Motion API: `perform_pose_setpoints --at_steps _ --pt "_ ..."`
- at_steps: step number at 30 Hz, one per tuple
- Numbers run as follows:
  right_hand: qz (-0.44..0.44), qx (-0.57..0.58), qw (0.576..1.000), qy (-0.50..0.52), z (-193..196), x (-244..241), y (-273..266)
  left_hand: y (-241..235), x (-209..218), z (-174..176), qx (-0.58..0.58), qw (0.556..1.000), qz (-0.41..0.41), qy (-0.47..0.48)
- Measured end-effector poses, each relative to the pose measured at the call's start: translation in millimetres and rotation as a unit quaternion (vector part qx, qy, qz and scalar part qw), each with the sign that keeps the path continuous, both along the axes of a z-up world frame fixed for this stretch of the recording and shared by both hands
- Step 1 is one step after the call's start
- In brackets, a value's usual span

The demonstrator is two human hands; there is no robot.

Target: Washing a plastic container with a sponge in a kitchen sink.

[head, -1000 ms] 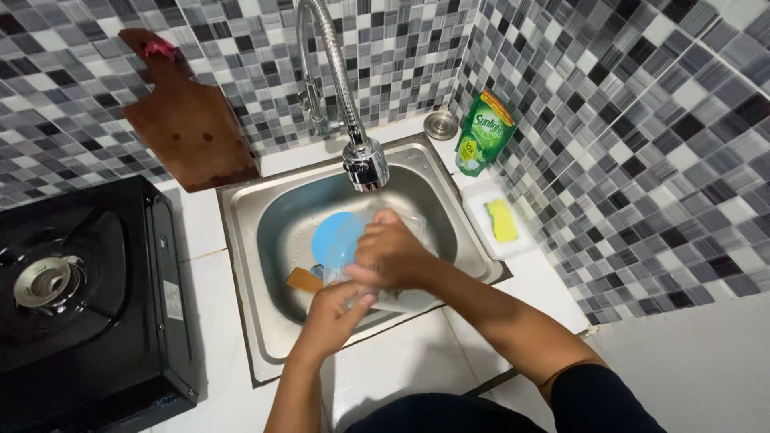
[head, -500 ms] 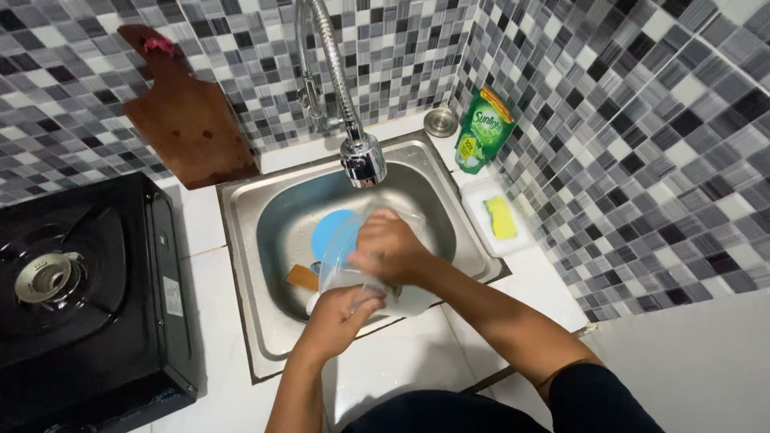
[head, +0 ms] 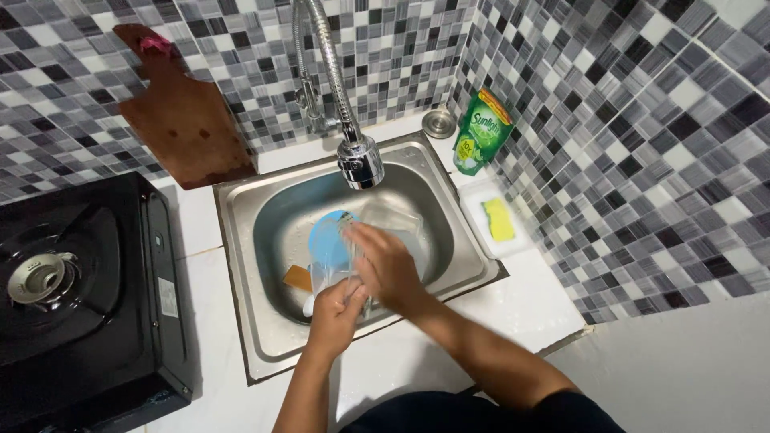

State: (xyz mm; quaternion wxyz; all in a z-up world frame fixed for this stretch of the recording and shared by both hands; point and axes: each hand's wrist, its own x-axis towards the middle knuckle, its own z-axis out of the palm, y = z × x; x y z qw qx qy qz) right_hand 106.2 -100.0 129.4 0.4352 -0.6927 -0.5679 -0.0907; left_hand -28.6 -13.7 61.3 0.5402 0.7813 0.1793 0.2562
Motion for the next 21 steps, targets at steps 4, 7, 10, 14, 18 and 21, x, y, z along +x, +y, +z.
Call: perform_pose_setpoints --at_steps 4,7,10,14,18,21 --pt "-0.013 -0.046 0.998 0.049 -21 50 10 -6 -1 15 -0.033 0.999 0.003 -0.008" --pt "-0.008 -0.144 0.974 0.174 -41 69 9 -8 0 14 -0.062 0.997 0.006 -0.050" --pt "-0.079 -0.168 0.969 0.166 -49 48 5 -7 9 2 -0.094 0.993 0.010 -0.074" --pt "-0.074 -0.026 0.997 -0.018 -38 -3 -5 -9 12 -23 -0.150 0.985 0.081 -0.039" --pt "-0.089 0.014 0.995 -0.053 -57 16 -5 -11 9 -21 -0.250 0.956 0.073 -0.135" --pt "-0.123 0.028 0.989 0.082 -89 53 1 -12 6 -20 -0.249 0.956 0.082 -0.134"
